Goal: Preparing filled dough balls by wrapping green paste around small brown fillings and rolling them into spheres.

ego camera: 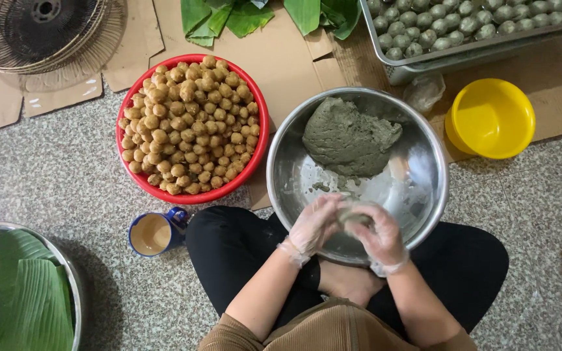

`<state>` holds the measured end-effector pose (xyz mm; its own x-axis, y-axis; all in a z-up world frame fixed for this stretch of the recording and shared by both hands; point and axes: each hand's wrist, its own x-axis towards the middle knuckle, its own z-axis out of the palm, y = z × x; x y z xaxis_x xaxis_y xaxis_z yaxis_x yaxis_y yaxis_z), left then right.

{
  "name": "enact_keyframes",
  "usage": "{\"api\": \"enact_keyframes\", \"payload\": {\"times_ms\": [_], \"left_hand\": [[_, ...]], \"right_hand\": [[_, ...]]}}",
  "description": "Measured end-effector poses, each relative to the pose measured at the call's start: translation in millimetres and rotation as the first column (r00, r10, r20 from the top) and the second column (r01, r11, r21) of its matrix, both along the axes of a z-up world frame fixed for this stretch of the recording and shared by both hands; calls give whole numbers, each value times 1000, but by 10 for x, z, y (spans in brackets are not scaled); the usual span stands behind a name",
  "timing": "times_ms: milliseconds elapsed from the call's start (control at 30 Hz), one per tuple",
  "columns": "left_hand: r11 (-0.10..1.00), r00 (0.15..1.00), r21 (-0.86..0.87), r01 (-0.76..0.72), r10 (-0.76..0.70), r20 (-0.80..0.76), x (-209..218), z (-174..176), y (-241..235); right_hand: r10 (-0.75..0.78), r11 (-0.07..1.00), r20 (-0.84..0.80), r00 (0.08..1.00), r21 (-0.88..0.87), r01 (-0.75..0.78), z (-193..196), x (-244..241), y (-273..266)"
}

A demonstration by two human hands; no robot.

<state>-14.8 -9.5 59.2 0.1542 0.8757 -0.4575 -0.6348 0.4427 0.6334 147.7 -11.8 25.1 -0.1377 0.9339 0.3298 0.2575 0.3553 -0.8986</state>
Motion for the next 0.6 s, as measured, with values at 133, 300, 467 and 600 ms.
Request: {"api": "enact_keyframes", "payload": {"times_ms": [133, 300, 467, 600], "left_hand": [[997, 997, 50, 66, -68, 37, -98, -271, 9], [993, 996, 105, 53, -44, -81, -76, -546, 15], [987, 984, 108, 120, -105, -141, -42, -529, -41], [977, 969, 107, 186, -165, -182, -60, -329, -13]], "right_hand": [[137, 988, -113, 984, -59, -144, 42, -56, -33], [-29, 958, -166, 986, -284, -20, 9, -33, -89], [-78, 994, 95, 992, 88, 69, 71, 6, -8], [-76, 997, 128, 989, 40, 71, 55, 41, 4]]}}
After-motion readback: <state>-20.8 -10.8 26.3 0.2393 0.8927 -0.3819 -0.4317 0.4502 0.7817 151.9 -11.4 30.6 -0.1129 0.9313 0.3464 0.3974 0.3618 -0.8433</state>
